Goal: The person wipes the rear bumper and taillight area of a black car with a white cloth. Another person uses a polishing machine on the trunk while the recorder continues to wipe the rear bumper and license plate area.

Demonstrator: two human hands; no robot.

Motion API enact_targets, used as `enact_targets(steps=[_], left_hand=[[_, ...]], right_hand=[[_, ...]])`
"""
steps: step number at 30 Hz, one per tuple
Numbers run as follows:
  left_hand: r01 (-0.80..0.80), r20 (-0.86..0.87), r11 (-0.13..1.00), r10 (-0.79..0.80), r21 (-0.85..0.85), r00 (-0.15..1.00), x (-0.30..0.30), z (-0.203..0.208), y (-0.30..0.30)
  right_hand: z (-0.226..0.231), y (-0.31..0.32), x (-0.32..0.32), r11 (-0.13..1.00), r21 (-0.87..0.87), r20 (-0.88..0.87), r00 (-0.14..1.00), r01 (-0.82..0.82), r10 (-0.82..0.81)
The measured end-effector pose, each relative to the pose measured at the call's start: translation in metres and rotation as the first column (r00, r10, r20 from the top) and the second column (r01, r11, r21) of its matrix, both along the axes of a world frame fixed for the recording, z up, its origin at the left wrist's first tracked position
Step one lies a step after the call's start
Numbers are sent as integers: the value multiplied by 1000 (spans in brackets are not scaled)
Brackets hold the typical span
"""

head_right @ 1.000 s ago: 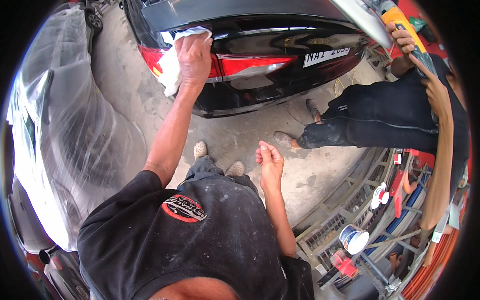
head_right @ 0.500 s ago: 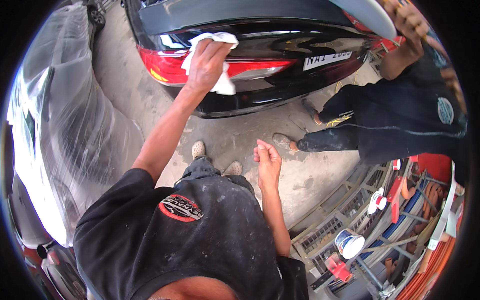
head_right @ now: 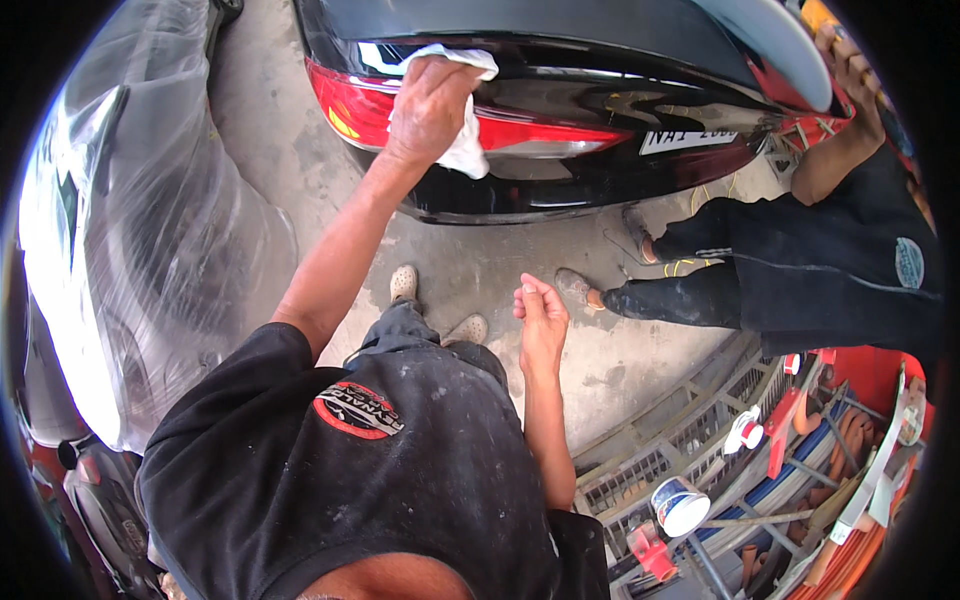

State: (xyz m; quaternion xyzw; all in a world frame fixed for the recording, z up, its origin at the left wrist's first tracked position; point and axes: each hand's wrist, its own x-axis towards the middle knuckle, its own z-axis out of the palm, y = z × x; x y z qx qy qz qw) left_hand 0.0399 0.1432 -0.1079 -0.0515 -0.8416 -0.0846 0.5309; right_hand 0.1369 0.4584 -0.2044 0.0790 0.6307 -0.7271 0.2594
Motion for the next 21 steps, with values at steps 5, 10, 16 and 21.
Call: enact_targets(steps=[5, 10, 16, 21], left_hand=[[-192, -10, 973, 195, 129, 981, 1, 6, -2], [-304, 25, 923, 307, 237, 951, -1, 7, 6], [-325, 24, 761, 378, 561, 926, -2, 9, 7], [-141, -100, 712, 285, 688, 953, -13, -6, 57]], right_hand=[[6, 16, 2, 999, 26, -19, 999, 33, -32], [2, 48, 12, 991, 75, -14, 994, 111, -111], [-3, 75, 20, 987, 76, -46, 989, 141, -138], [-18, 83, 22, 995, 62, -6, 997, 74, -74]])
